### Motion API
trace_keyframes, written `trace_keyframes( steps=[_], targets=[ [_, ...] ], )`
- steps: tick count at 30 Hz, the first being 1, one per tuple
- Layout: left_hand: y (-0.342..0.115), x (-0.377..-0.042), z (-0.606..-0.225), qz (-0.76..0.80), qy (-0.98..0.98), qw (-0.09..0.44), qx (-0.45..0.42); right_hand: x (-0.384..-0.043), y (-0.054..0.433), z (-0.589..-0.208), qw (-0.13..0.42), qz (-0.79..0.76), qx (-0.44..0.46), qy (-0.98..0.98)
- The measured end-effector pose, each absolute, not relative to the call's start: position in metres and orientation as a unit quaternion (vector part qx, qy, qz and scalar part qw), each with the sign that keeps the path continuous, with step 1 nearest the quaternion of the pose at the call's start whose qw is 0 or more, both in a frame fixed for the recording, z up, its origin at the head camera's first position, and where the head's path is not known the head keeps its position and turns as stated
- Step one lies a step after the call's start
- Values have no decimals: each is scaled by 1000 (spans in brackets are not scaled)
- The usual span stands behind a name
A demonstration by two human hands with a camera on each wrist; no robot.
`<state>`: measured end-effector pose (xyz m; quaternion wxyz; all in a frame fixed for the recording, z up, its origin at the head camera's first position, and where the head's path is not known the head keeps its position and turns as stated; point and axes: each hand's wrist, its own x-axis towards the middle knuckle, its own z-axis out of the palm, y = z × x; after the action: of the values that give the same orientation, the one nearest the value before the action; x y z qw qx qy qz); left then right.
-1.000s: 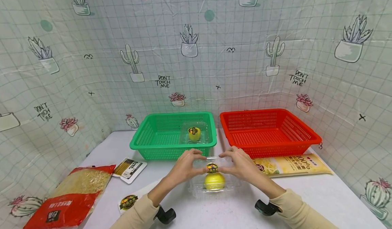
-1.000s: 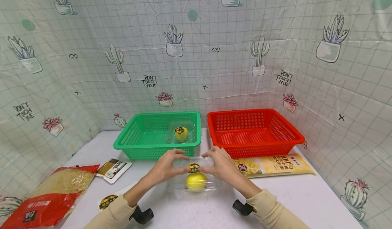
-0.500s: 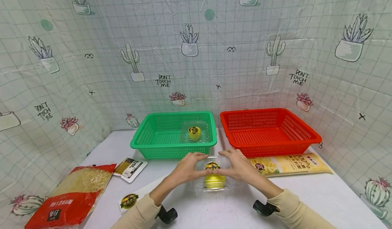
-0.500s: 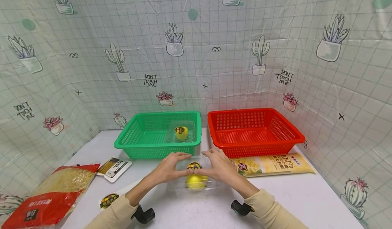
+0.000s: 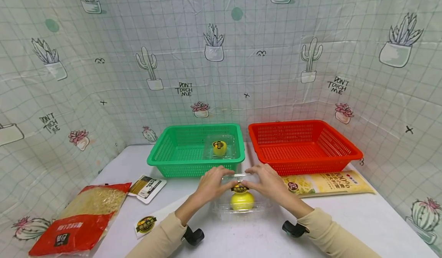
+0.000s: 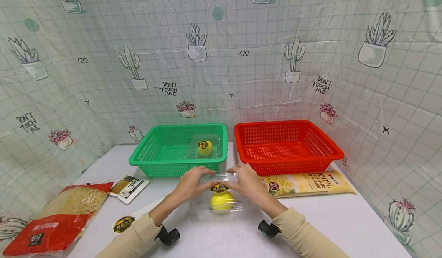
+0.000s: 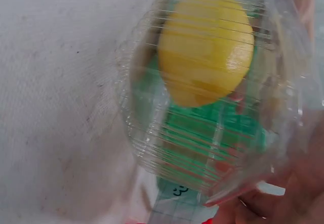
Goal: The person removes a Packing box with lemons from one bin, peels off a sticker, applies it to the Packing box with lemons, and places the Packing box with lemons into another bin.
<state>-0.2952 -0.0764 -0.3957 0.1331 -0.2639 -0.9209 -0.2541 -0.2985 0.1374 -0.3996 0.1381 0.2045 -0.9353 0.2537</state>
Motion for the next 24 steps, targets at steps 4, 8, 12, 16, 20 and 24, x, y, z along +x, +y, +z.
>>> trace_keyframes(
  steps=[4,8,12,16,20,24],
  targets=[
    [-73,-298,-398,-265,-921,151,-244,-300,132,-403,164,231,185,-941],
    [-69,-300,-401,-246,-927,172,-225,-301,128,-406,190,216,182,-940],
    [-69,-302,-402,-245,-926,173,-230,-302,127,-406,199,213,195,-936],
    [-75,-302,-400,-274,-915,137,-264,-301,132,-403,165,225,204,-938],
    [-80,-300,-397,-282,-910,104,-285,-301,138,-402,127,245,214,-937],
    [-83,-298,-394,-267,-915,78,-292,-301,144,-404,103,261,227,-933]
  ],
)
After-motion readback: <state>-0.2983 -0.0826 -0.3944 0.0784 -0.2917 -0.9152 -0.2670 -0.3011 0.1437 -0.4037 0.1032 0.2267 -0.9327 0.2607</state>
